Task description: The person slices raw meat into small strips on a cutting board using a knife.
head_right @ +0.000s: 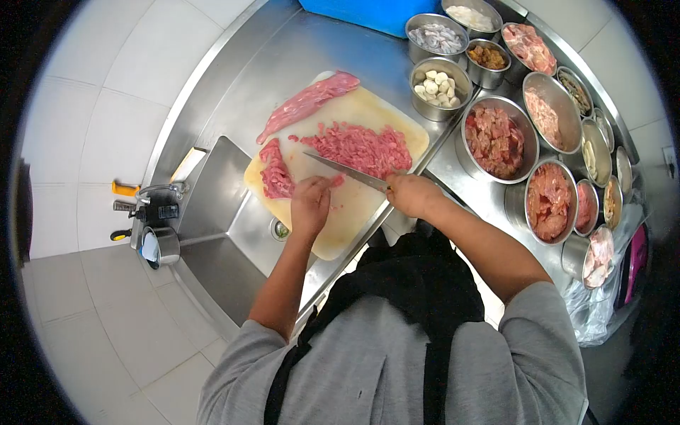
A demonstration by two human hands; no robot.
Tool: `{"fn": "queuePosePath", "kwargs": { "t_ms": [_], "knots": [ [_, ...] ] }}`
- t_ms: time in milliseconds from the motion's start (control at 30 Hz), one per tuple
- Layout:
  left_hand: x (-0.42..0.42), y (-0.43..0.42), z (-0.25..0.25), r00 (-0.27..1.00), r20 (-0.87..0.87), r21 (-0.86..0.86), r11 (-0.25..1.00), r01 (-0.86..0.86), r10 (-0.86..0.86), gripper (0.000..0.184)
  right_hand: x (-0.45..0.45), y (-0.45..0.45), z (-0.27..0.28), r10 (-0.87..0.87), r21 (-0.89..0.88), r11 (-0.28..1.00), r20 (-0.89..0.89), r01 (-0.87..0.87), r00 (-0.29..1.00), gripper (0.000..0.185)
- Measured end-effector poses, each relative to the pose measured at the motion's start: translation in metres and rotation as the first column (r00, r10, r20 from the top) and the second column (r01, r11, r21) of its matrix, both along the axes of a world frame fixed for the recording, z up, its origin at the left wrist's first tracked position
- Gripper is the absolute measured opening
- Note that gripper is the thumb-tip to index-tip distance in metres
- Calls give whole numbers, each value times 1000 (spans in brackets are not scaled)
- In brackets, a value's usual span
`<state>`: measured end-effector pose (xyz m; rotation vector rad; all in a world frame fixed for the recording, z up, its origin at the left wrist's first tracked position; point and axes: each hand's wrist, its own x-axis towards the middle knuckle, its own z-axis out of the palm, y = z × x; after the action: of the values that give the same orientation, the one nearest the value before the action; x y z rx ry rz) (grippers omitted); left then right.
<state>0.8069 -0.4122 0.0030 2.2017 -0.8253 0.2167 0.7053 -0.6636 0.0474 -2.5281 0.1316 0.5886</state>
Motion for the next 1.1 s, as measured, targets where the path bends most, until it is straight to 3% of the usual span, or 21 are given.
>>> {"fn": "queuePosePath", "kwargs": {
  "t_ms": [33,167,233,333,467,533,567,633,833,1033,1100],
  "knots": [
    [-5,3,-4,999,37,107,994,28,-32,18,1,0,0,-1,-10,1000,-11,0,1000,29],
    [-10,35,4,993,-76,145,986,-78,89,16,0,5,9,-13,-46,999,-88,9,996,29],
    [-10,43,27,957,-213,-12,979,-206,199,15,0,6,8,-9,-41,999,-105,5,994,29],
    [-9,30,63,951,-183,-139,951,-276,250,13,0,6,4,25,-44,999,-82,-29,996,30],
    [-5,29,43,987,29,-26,987,-157,158,15,-1,6,6,-7,-34,999,-81,5,997,30],
    [-6,22,33,989,137,249,964,-90,56,15,-1,5,6,-7,-31,1000,-82,5,997,30],
    [-4,13,29,989,142,245,966,-85,51,15,0,4,11,-14,-35,999,-77,11,997,30],
    [-3,-11,16,990,-97,151,985,-88,103,15,-3,5,21,-27,13,1000,-86,28,996,29],
    [0,-52,-18,984,-13,205,964,-170,176,11,-5,-4,1,-77,24,997,86,76,993,28],
    [3,-30,-4,994,47,282,954,-105,95,11,-14,4,37,-94,8,996,37,94,995,29],
    [-5,-20,-2,993,-9,303,947,-107,115,12,-22,10,29,-95,-13,995,58,96,994,28]
  ]
}}
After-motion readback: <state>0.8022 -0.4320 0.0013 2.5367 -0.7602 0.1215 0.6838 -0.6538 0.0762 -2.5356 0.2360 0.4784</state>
